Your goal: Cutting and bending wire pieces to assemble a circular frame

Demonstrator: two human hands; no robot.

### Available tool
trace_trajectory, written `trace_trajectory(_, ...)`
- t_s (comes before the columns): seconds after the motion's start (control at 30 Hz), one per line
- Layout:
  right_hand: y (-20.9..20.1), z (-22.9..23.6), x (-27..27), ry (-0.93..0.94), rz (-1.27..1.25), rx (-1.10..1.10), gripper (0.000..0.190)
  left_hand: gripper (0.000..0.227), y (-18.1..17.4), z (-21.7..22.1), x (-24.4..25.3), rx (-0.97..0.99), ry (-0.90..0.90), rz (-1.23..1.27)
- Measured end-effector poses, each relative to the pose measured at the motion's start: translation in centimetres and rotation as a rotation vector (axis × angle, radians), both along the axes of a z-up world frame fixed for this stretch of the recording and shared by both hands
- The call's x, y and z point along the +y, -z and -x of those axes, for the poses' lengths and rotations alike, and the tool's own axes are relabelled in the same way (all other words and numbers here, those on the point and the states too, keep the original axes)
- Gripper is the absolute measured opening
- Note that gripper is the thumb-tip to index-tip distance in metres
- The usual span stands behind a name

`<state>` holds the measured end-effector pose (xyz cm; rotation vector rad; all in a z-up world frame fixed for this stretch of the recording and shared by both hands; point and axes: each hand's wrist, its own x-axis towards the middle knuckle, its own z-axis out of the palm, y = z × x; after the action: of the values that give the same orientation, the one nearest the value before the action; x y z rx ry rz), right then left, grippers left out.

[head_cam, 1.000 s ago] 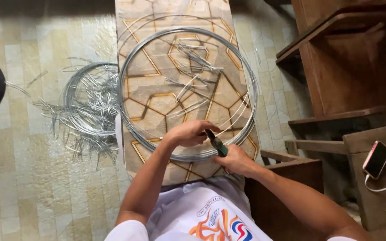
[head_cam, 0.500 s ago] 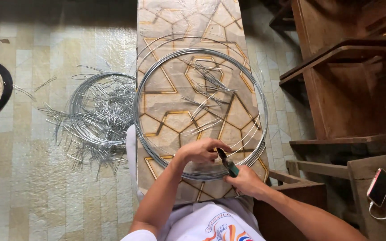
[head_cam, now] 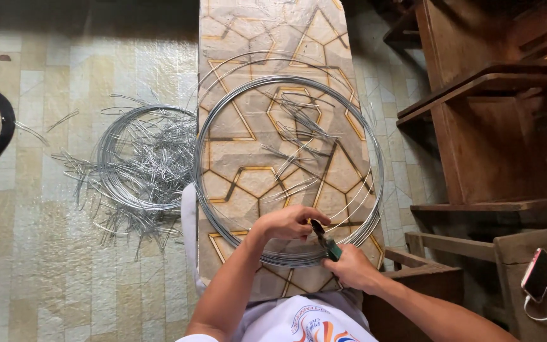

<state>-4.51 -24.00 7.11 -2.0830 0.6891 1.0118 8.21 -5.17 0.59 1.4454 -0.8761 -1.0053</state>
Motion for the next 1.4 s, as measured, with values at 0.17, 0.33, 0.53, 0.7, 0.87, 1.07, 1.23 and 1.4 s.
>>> trace_trajectory(0.17,-0.4,-0.2,0.1,-0.072,0.084,-0.002,0.015,0.052,-0.2,-0.1,0.1,0.011,0.003,-0.003)
trace_trajectory(0.33,-1.3,-0.3,0.4,-0.13,0.112,-0.01,0.013,0.061,-0.7,-0.1,0.3,0.073,0.02,-0.03)
trace_trajectory(0.53,4.0,0.5,-2.0,-0.185,0.159,-0.079,0.038,0.051,-1.4,0.2,0.4,0.208,-0.067,0.022)
trace_trajectory(0.7,3.9,1.8,-1.9,0.002,-0.043,-0.098,0.024,0.05,-1.5,0.4,0.3,0.204,-0.08,-0.002)
trace_trajectory(0.87,3.5,2.2,-3.3,0.227,-0.37,-0.008,0.016,0.051,0.7,0.6,-0.1,0.246,-0.075,-0.013)
trace_trajectory(1.07,1.9,3.4,-5.6,0.179,-0.457,-0.043,0.018,0.049,0.0,1.2,-0.5,0.218,-0.049,-0.031)
trace_trajectory(1.23,-4.8,2.0,-4.5,-0.48,0.021,-0.165,0.042,0.05,0.4,0.8,-1.1,0.12,-0.006,-0.054)
trace_trajectory(1.4,-4.5,3.2,-5.3,-0.525,0.105,-0.323,0.049,0.046,2.6,0.9,-1.8,0.076,-0.042,-0.071)
